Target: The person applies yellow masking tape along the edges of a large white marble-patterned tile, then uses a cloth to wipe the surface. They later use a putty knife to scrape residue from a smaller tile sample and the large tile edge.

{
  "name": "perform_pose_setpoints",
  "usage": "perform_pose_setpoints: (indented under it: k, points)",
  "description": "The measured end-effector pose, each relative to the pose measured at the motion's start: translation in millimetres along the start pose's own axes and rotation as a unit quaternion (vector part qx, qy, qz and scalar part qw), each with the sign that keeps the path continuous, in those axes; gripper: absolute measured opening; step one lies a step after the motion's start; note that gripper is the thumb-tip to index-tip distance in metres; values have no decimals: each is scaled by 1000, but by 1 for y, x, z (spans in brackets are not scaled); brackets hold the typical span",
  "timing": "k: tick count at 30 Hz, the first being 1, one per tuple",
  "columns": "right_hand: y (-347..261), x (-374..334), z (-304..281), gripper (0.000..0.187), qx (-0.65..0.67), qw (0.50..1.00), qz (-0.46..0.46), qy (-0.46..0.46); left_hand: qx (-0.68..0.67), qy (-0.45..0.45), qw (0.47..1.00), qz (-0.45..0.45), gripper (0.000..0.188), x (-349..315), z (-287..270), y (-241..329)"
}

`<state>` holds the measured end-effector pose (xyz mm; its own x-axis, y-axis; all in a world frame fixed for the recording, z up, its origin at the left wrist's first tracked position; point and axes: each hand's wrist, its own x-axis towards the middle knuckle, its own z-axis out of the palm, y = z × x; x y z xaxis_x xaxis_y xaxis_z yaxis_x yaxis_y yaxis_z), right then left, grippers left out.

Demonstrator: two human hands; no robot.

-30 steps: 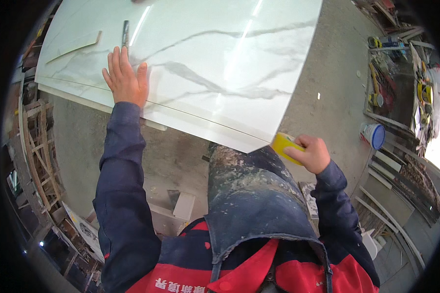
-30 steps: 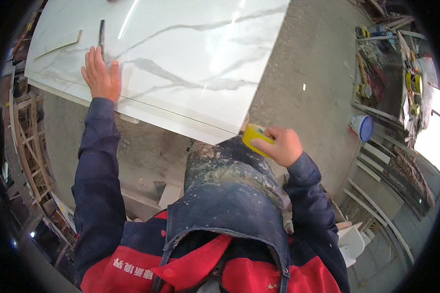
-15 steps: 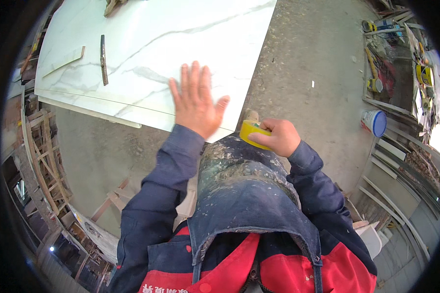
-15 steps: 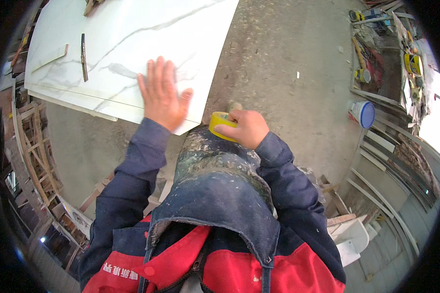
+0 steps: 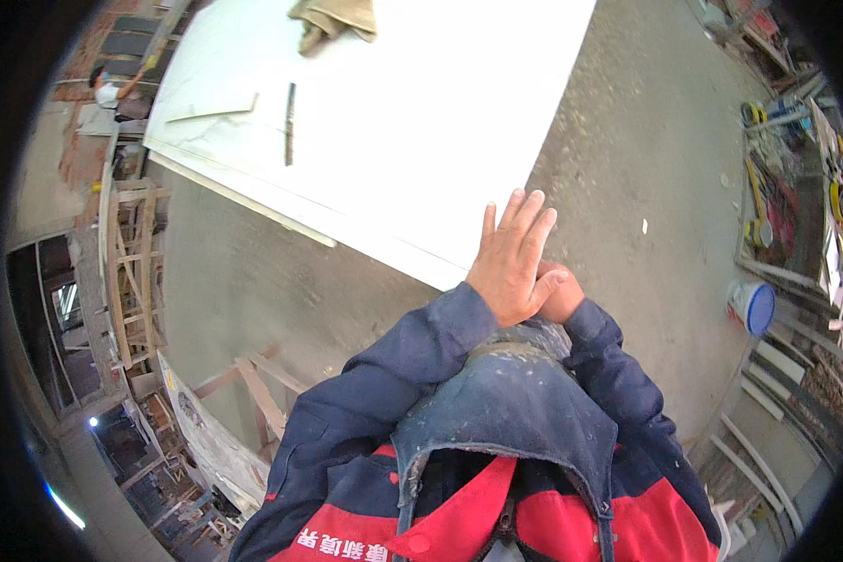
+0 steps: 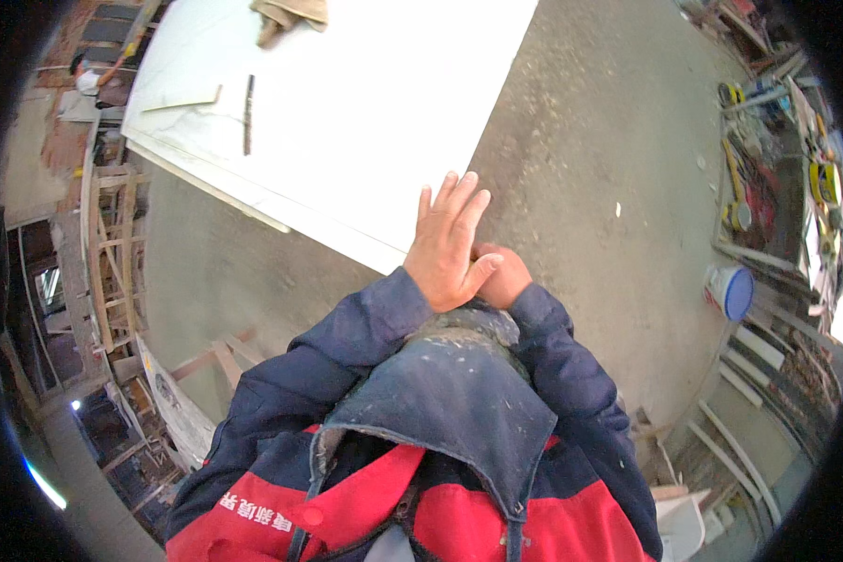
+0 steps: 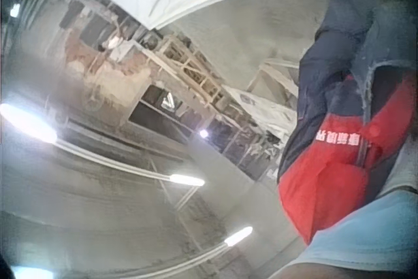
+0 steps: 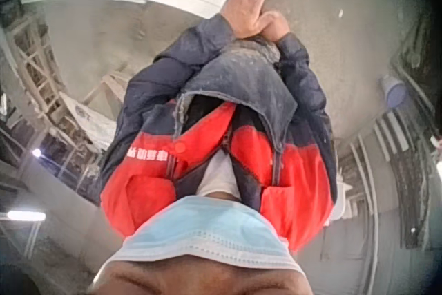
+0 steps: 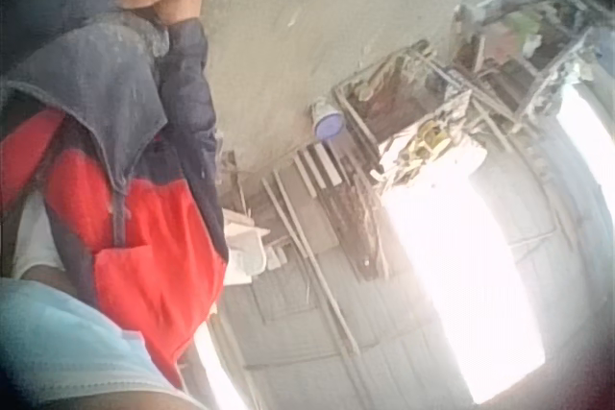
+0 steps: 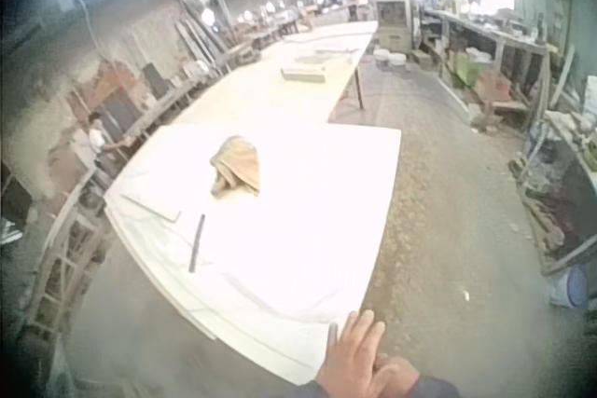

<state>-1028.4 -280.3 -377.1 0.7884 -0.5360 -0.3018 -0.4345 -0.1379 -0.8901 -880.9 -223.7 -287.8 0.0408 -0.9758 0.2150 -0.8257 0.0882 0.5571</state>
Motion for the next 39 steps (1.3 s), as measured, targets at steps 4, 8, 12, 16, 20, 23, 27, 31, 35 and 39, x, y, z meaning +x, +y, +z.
perform_pose_setpoints:
  k: [4,8,12,16,20,23,27,31,35,39]
  points:
    - [-36,0,-14,52,-69,992,101,-33,123,147,980,-59,68,8,-75,-98]
    - [-46,-5,-13,53,-47,994,96,-30,261,159,892,-332,64,12,-171,-232]
    - [-42,-11,-6,52,-34,999,30,-24,232,105,867,-428,75,4,-206,-353]
    - [-27,-19,-7,42,-49,998,32,-4,-47,1,858,-511,32,17,-224,-383]
    - [-17,-27,-24,33,-17,998,45,-36,82,-26,879,-469,27,49,-207,-311]
    - [-18,-25,-19,31,7,999,27,-44,116,-50,947,-296,29,9,-193,-302]
    - [-16,-27,-17,32,18,999,28,-19,-12,-197,936,-291,23,-7,-153,-122]
    - [-5,-22,-14,32,12,1000,17,-22,37,-309,924,-222,23,-11,-128,-21]
    - [-5,-21,-16,32,-3,1000,-14,-24,86,-327,918,-206,20,-23,-111,-12]
    - [-10,-21,-23,31,-2,999,-10,-51,108,-320,923,-182,19,-26,-102,-10]
